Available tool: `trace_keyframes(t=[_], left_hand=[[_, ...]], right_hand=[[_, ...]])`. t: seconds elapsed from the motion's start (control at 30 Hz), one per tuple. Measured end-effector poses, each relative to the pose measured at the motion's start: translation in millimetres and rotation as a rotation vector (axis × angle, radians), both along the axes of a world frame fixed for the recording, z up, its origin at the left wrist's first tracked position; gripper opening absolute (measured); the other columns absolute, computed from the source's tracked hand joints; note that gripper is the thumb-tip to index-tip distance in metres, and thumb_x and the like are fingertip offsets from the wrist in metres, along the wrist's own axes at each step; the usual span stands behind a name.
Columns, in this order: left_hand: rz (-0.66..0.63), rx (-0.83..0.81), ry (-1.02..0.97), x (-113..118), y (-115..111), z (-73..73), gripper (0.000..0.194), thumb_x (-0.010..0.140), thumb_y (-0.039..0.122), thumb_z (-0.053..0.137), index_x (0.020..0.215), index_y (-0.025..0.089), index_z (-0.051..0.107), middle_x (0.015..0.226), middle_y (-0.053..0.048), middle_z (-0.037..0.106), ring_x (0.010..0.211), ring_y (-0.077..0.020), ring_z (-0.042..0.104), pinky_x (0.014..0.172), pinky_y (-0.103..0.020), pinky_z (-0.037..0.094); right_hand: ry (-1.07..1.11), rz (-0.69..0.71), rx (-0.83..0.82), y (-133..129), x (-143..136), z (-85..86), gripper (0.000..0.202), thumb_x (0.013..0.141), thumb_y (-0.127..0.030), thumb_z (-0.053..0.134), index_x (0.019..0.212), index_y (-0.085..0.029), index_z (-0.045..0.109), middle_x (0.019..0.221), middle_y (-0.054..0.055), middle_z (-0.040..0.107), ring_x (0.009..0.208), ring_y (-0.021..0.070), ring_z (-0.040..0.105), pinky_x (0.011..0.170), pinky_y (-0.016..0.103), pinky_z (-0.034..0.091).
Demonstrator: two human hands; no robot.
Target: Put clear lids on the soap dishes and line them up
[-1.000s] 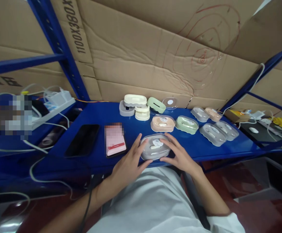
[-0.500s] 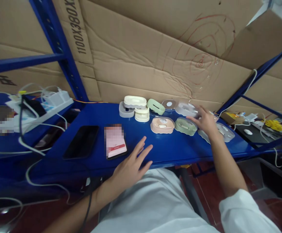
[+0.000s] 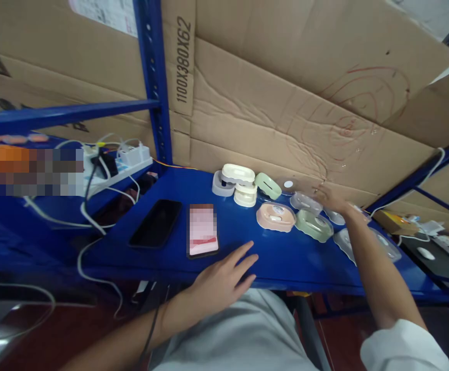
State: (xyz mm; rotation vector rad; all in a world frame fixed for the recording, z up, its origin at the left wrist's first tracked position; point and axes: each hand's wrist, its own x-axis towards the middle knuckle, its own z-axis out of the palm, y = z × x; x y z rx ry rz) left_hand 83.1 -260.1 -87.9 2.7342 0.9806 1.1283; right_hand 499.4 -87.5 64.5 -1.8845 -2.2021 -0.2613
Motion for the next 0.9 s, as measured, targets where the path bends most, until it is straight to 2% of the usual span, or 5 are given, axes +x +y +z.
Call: trace_keyframes(t=[0.13, 0.3, 0.53, 0.7, 0.9], left_hand=[[-0.003, -0.026, 0.0, -3, 0, -0.4, 0.038, 0.106, 0.03, 0.06, 0.141, 0.019, 0.066, 0.162, -0.013, 0.055, 0.122, -0.027, 0.076, 0.092, -0.037, 0.07], [-0.048, -0.113, 0.005, -6, 0, 4.6, 0.046, 0.106, 0.029, 0.059, 0.151, 0.02, 0.058, 0.165, -0.013, 0.052, 0.132, -0.0282, 0.07, 0.1, -0.039, 0.068], [-0.013, -0.027, -0.125, -4, 0, 9.2, 0.066, 0.104, 0.031, 0.064, 0.164, 0.022, 0.037, 0.176, -0.018, 0.029, 0.156, -0.0329, 0.046, 0.118, -0.047, 0.055], [-0.04, 0.146, -0.069, -4, 3, 11.3, 0.052, 0.104, 0.03, 0.066, 0.154, 0.024, 0.053, 0.178, -0.019, 0.022, 0.162, -0.0404, 0.033, 0.122, -0.058, 0.049], [-0.119, 0.18, 0.042, -1, 5, 13.1, 0.026, 0.106, 0.018, 0.055, 0.127, 0.019, 0.071, 0.137, -0.013, 0.072, 0.133, -0.0269, 0.066, 0.124, -0.052, 0.048]], right_hand=[[-0.017, 0.133, -0.108, 33, -71, -7.9, 0.047, 0.106, -0.044, 0.057, 0.147, -0.022, 0.066, 0.15, 0.008, 0.067, 0.136, 0.0238, 0.066, 0.114, 0.034, 0.051], [-0.089, 0.093, -0.143, 48, -138, -25.9, 0.038, 0.097, -0.035, 0.072, 0.132, -0.021, 0.076, 0.13, 0.013, 0.078, 0.124, 0.0325, 0.072, 0.109, 0.041, 0.052], [-0.058, 0.288, 0.254, -85, -135, -18.3, 0.038, 0.109, -0.03, 0.05, 0.141, -0.022, 0.07, 0.136, 0.013, 0.075, 0.129, 0.0321, 0.069, 0.112, 0.053, 0.048], [-0.134, 0.614, 0.095, -201, -148, -57.2, 0.035, 0.108, -0.02, 0.053, 0.138, -0.029, 0.07, 0.135, 0.007, 0.076, 0.128, 0.0255, 0.07, 0.103, 0.046, 0.055], [0.124, 0.699, -0.026, -172, -143, -59.2, 0.032, 0.109, -0.037, 0.057, 0.137, -0.03, 0.071, 0.126, 0.007, 0.08, 0.12, 0.0226, 0.074, 0.106, 0.043, 0.058]])
